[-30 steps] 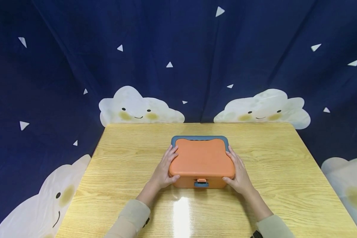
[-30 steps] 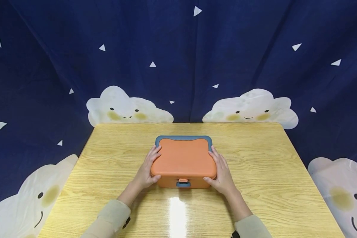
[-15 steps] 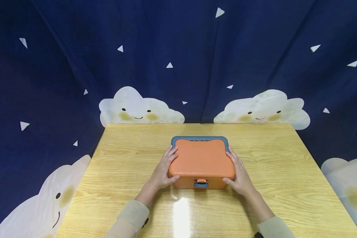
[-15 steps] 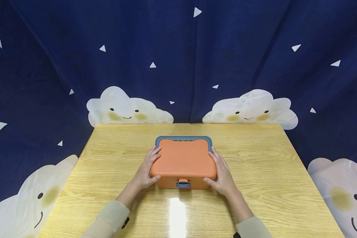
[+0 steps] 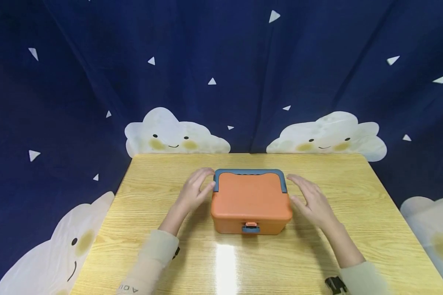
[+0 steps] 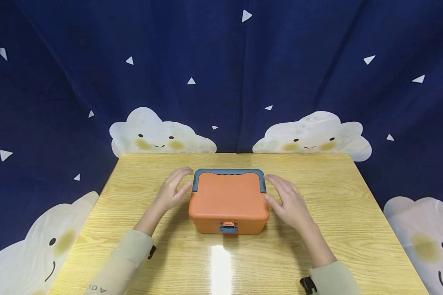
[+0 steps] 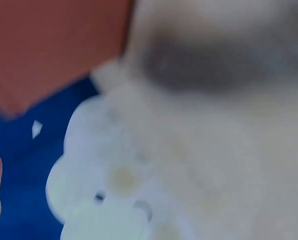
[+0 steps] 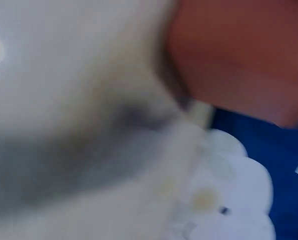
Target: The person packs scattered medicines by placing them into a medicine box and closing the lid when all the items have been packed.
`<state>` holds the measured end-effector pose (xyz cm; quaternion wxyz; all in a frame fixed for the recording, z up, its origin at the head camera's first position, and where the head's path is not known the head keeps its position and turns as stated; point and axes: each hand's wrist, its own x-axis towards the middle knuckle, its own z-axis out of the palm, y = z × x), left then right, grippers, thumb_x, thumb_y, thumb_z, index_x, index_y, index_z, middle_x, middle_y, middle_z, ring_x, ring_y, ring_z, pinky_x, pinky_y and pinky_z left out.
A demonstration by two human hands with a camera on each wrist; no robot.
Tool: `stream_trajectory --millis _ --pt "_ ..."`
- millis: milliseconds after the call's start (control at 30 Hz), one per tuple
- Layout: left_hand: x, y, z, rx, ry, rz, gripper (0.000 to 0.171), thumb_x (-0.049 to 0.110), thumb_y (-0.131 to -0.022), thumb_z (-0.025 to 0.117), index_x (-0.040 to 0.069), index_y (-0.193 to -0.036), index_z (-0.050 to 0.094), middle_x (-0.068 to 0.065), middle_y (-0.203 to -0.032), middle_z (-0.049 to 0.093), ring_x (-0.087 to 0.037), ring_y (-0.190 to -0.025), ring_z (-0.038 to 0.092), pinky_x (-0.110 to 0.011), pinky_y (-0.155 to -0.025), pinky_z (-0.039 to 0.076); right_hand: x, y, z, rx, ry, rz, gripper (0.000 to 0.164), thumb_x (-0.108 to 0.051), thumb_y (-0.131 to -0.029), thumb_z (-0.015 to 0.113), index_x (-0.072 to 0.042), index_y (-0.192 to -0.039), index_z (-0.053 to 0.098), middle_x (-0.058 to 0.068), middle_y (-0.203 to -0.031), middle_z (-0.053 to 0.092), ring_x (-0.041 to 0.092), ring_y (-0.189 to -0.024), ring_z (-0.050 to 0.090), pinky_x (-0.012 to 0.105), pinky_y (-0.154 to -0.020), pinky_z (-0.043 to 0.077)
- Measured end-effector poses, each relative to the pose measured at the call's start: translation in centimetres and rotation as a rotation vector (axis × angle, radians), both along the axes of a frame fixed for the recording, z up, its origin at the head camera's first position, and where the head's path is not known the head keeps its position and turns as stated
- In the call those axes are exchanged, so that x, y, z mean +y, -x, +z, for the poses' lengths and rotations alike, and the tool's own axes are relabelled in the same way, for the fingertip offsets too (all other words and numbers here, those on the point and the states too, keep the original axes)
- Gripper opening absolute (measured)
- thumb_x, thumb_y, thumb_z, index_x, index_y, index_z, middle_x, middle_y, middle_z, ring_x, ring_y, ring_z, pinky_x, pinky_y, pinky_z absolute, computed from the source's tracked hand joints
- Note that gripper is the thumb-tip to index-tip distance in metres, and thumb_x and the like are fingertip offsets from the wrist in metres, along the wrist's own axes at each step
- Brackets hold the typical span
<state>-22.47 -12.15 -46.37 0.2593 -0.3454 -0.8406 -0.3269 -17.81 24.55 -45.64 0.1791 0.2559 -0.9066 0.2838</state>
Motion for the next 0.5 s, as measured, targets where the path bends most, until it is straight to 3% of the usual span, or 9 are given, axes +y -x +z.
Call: stream_trajectory --millis 133,300,400,500 --pt "-1.4 2.9 3.8 -0.015 0.041 0.129 0.033 0.028 -0.093 0.047 0.000 -0.108 0.058 -0.015 -0.109 0.060 -0.030 -0.107 0.053 -0.043 -0.095 0.038 0.8 2.2 4.6 -0.025 -0.064 -0.138 0.055 -0.034 -0.089 0.055 -0.012 -0.137 0.039 0.016 -0.136 0.044 0.038 -0.123 0.038 0.058 -0.096 0.027" --pt "-2.9 6.2 8.2 -0.075 0.106 0.253 0.030 0.023 -0.091 0.050 0.002 -0.111 0.057 -0.012 -0.114 0.058 -0.029 -0.111 0.050 -0.044 -0.097 0.033 1.8 5.9 9.9 0.011 -0.118 -0.214 0.063 -0.042 -0.088 0.053 -0.011 -0.140 0.035 0.017 -0.142 0.035 0.035 -0.130 0.030 0.056 -0.101 0.022" --pt "-3.4 8.0 10.2 -0.122 0.178 0.318 0.034 0.026 -0.091 0.049 0.003 -0.116 0.055 -0.012 -0.120 0.055 -0.030 -0.114 0.047 -0.046 -0.098 0.031 2.1 8.1 12.1 0.017 -0.171 -0.241 0.067 -0.045 -0.088 0.050 -0.013 -0.143 0.028 0.017 -0.146 0.027 0.036 -0.134 0.023 0.058 -0.103 0.018" --pt "-3.6 9.4 11.5 -0.195 0.274 0.386 0.042 0.032 -0.092 0.046 0.006 -0.125 0.050 -0.011 -0.129 0.049 -0.030 -0.120 0.041 -0.047 -0.101 0.027 2.0 9.9 13.4 -0.034 -0.254 -0.278 0.072 -0.052 -0.089 0.044 -0.017 -0.147 0.018 0.016 -0.150 0.016 0.036 -0.137 0.013 0.059 -0.104 0.012"
